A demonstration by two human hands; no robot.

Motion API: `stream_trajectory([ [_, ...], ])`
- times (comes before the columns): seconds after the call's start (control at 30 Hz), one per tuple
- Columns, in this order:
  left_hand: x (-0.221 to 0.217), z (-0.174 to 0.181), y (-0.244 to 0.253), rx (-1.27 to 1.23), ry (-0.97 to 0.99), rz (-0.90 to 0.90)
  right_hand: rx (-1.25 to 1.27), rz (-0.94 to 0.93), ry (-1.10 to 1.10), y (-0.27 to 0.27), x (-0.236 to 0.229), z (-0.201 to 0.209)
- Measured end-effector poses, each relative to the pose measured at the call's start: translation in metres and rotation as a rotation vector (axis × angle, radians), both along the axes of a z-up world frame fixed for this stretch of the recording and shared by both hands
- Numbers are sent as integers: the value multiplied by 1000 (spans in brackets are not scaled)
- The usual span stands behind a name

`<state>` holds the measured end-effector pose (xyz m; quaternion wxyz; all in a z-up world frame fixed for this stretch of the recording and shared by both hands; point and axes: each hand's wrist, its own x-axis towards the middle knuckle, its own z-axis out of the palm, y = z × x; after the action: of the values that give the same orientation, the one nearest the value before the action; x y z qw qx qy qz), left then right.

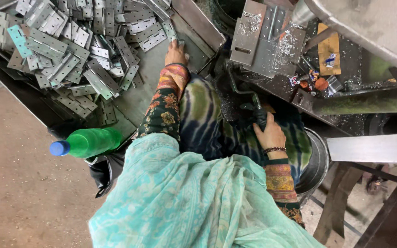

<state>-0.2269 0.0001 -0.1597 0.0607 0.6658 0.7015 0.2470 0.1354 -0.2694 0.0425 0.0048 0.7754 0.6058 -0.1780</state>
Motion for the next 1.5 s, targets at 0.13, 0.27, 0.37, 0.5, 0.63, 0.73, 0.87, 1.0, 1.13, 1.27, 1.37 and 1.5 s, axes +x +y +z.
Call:
stream_trajectory([
  [0.13,-7,-11,-9,-72,-49,-48,-2,-1,14,-1,0,-4],
  [0.27,-33,-2,-49,-129,-48,-194,16,5,25,-2,-1,-6],
  [0.37,-59,1,-101,-232,-77,-243,-1,-10,20,-3,1,-7],
  [0.5,-94,-5,-166,-210,-10,-227,16,4,12,-3,3,-11],
  [0.63,-94,-17,-190,-17,-73,-108,-7,2,20,-2,1,-7],
  [0.73,-81,-24,-180,37,-111,-4,11,5,26,-2,-1,-3],
  [0.87,-69,-26,-157,-17,-148,128,-18,-21,14,-3,-2,-2],
  [1.0,-70,-22,-149,-76,-128,110,-7,-13,15,-3,-2,-4],
  [1.13,-65,-15,-145,-9,104,73,-6,-12,20,-1,-3,-6],
  [1.27,-63,-11,-140,-74,35,86,-29,-19,15,-4,0,-8],
  [1.37,-67,-8,-137,-109,-104,84,1,-3,20,-4,0,-8],
  [1.5,-67,-11,-129,-79,-37,158,9,-3,32,-3,0,-11],
])
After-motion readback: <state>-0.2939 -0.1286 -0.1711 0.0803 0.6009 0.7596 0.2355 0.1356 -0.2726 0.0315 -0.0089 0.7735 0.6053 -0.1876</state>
